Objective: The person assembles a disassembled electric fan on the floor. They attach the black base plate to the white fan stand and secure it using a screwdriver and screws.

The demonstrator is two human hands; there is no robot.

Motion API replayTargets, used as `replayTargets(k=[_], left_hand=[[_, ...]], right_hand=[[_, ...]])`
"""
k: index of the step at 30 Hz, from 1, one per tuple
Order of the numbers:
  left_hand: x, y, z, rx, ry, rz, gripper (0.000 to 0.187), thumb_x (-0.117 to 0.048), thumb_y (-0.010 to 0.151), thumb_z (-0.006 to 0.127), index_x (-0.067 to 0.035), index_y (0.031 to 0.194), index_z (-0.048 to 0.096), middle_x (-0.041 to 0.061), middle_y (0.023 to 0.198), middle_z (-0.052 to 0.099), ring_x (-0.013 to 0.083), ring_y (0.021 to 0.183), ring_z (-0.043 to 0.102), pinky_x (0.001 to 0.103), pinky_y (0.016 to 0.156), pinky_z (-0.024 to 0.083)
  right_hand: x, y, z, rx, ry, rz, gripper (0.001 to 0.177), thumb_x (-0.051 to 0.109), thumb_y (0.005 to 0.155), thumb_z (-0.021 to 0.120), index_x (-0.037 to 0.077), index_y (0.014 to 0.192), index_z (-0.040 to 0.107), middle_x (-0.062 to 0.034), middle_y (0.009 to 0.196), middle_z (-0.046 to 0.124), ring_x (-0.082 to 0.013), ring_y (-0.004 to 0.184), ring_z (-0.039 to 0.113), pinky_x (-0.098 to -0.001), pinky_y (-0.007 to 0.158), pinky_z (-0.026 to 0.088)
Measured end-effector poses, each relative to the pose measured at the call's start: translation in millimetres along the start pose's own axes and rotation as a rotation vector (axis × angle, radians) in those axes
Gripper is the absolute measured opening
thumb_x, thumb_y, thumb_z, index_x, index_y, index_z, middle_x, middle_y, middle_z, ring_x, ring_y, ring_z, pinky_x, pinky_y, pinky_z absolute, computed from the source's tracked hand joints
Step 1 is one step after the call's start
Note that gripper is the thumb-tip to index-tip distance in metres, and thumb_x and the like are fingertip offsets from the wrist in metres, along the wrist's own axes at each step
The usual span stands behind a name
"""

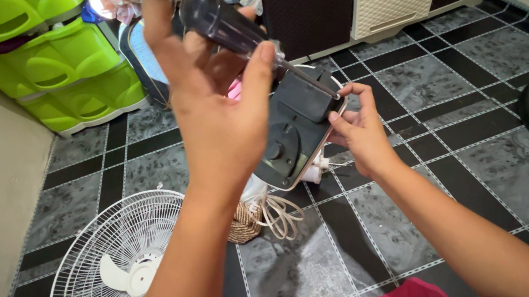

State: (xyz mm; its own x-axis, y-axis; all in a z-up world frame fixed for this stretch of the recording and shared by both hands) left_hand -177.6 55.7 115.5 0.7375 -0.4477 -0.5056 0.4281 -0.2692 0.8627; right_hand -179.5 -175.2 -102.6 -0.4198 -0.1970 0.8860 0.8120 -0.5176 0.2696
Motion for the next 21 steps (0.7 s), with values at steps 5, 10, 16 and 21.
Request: replayTargets(k=[5, 10, 16, 21], left_hand=[[-29.9, 11.2, 11.9, 0.030, 0.250, 0.161, 0.044, -0.002, 0.107, 0.070, -0.014, 0.142, 0.046, 0.008, 0.133, 0.064, 0.0143, 0.121, 0.065, 0.025, 0.102, 0.055], [-47.3, 21.3, 14.7, 0.002, 0.476, 0.153, 0.036, -0.012, 0.094, 0.081, -0.010, 0.128, 0.068, 0.010, 0.111, 0.067, 0.0217, 0.097, 0.065, 0.029, 0.085, 0.055], [-52.6, 25.2, 23.6, 0.149, 0.321, 0.258, 0.024, -0.005, 0.109, 0.064, -0.009, 0.133, 0.059, 0.006, 0.123, 0.068, 0.0191, 0.117, 0.070, 0.030, 0.105, 0.055], [-58.3, 31.9, 40.8, 0.243, 0.432, 0.198, 0.025, -0.022, 0.101, 0.068, -0.003, 0.116, 0.062, 0.014, 0.104, 0.071, 0.0334, 0.096, 0.073, 0.040, 0.080, 0.057]], right_hand=[[-3.6, 1.0, 0.5, -0.004, -0.016, -0.011, 0.042, 0.001, 0.100, 0.056, 0.020, 0.130, 0.033, -0.0129, 0.112, 0.070, -0.0217, 0.097, 0.072, -0.0401, 0.082, 0.062], [-2.8, 3.8, -0.7, 0.012, 0.008, -0.027, 0.041, -0.001, 0.100, 0.055, 0.019, 0.129, 0.033, -0.0131, 0.111, 0.070, -0.0226, 0.095, 0.072, -0.0413, 0.082, 0.063], [-3.8, 8.6, -5.9, -0.003, -0.011, -0.024, 0.041, 0.000, 0.101, 0.055, 0.019, 0.130, 0.033, -0.0125, 0.113, 0.068, -0.0217, 0.096, 0.072, -0.0423, 0.081, 0.063], [-8.5, 9.3, -9.9, 0.004, -0.025, 0.000, 0.040, 0.002, 0.102, 0.054, 0.019, 0.131, 0.032, -0.0130, 0.111, 0.067, -0.0237, 0.093, 0.071, -0.0456, 0.081, 0.063]])
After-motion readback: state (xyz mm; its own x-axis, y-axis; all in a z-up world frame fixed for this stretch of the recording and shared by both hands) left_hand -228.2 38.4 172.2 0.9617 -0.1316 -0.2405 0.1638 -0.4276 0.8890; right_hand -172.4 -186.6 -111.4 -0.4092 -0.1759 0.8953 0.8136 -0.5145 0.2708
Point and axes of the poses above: each hand's wrist, its own y-axis towards the middle knuckle, its own z-axis out of the palm, x = y × z, the point moved 4 cm from there along y, towards the middle knuckle
